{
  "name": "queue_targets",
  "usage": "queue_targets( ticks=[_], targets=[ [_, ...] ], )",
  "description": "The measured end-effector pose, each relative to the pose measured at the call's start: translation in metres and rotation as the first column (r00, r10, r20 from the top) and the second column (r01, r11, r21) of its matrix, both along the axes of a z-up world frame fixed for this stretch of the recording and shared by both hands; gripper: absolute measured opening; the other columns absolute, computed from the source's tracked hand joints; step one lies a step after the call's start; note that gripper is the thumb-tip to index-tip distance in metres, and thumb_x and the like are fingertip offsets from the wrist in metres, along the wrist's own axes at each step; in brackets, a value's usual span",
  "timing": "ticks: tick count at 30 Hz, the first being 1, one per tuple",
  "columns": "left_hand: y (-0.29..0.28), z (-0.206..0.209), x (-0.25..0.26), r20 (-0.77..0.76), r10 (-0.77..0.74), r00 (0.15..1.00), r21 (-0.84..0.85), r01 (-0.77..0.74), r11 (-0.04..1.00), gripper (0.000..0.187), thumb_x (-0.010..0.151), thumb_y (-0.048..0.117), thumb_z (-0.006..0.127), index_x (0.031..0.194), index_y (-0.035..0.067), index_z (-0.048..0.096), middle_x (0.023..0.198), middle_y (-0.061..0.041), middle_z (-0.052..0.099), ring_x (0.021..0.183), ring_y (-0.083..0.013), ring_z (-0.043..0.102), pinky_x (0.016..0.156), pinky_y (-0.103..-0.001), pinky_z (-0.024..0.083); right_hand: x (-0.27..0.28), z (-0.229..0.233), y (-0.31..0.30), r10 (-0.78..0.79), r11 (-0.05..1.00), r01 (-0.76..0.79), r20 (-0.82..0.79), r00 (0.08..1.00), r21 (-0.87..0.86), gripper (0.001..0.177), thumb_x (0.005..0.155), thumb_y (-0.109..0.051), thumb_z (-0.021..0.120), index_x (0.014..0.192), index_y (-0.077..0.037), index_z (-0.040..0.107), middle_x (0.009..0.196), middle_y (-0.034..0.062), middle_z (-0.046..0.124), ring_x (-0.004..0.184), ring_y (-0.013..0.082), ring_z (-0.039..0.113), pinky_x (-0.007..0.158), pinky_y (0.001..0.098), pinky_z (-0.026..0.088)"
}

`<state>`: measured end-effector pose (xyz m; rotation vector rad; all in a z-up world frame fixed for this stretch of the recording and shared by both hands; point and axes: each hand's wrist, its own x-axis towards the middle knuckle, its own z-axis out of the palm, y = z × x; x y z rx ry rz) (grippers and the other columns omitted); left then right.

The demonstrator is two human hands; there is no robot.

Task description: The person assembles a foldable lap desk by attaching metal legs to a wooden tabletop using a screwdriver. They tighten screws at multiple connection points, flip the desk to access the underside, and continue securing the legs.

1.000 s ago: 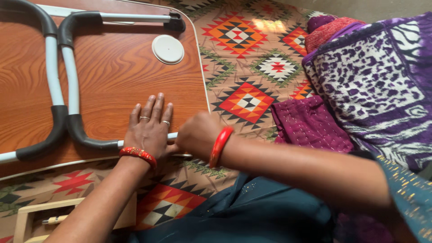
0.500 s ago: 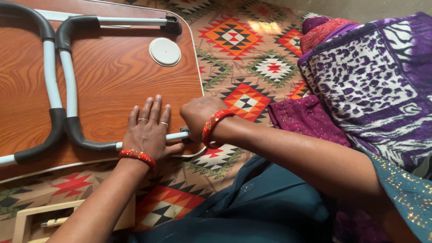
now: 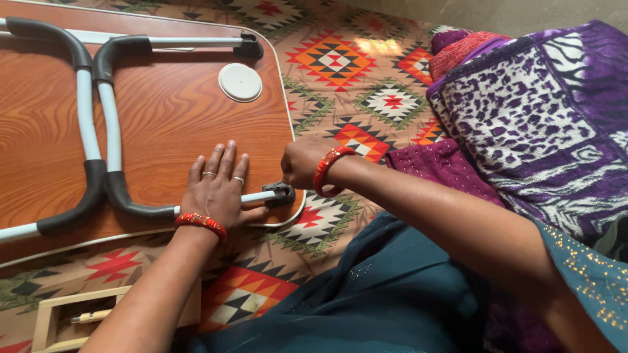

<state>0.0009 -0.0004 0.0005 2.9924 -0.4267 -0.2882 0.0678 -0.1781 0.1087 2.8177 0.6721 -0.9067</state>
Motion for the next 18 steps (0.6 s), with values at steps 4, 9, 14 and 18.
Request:
queue_targets(
  ticks=[4, 9, 14, 18],
  targets=[
    [0.001, 0.0, 0.0, 0.008, 0.001, 1.0, -0.013, -0.001, 1.0, 0.122, 0.067, 0.087, 0.061, 0.159, 0.015, 0.024, 0.168, -0.01, 0.014, 0.154, -0.0239, 0.011, 0.12, -0.048, 0.011, 0.003, 0.011, 0.008, 0.164, 0.982, -0.157, 0.055, 0.985, -0.106, 0.014, 0.083, -0.03, 0.071, 0.089, -0.024, 0.082, 0.088, 0.008, 0.075, 0.088, 0.0307, 0.072, 0.075, 0.0453, 0.055],
    [0.001, 0.0, 0.001, 0.001, 0.004, 1.0, -0.018, -0.004, 1.0, 0.121, 0.067, 0.088, 0.06, 0.158, 0.016, 0.023, 0.168, -0.009, 0.013, 0.154, -0.0237, 0.01, 0.12, -0.048, 0.01, 0.007, 0.012, 0.014, 0.367, 0.924, -0.343, 0.143, 0.919, -0.168, 0.009, 0.08, -0.019, 0.07, 0.081, -0.023, 0.078, 0.081, 0.0076, 0.073, 0.081, 0.0317, 0.071, 0.066, 0.0468, 0.055],
    [0.002, 0.002, 0.0, -0.016, 0.0, 1.0, -0.007, 0.0, 1.0, 0.122, 0.067, 0.088, 0.06, 0.159, 0.016, 0.023, 0.168, -0.01, 0.012, 0.154, -0.0242, 0.009, 0.12, -0.048, 0.01, 0.007, 0.004, 0.011, 0.457, 0.889, -0.433, 0.222, 0.861, -0.15, 0.003, 0.075, -0.014, 0.073, 0.077, -0.016, 0.073, 0.077, 0.0107, 0.072, 0.077, 0.033, 0.071, 0.062, 0.0457, 0.054],
    [0.002, 0.004, 0.001, -0.013, 0.001, 1.0, -0.01, -0.001, 1.0, 0.123, 0.067, 0.088, 0.06, 0.159, 0.016, 0.023, 0.168, -0.01, 0.012, 0.154, -0.0243, 0.009, 0.12, -0.048, 0.01, 0.005, 0.001, 0.006, 0.372, 0.925, -0.35, 0.159, 0.914, -0.15, 0.007, 0.077, -0.013, 0.072, 0.083, -0.016, 0.073, 0.08, 0.0102, 0.071, 0.08, 0.033, 0.071, 0.064, 0.0465, 0.054]
  ],
)
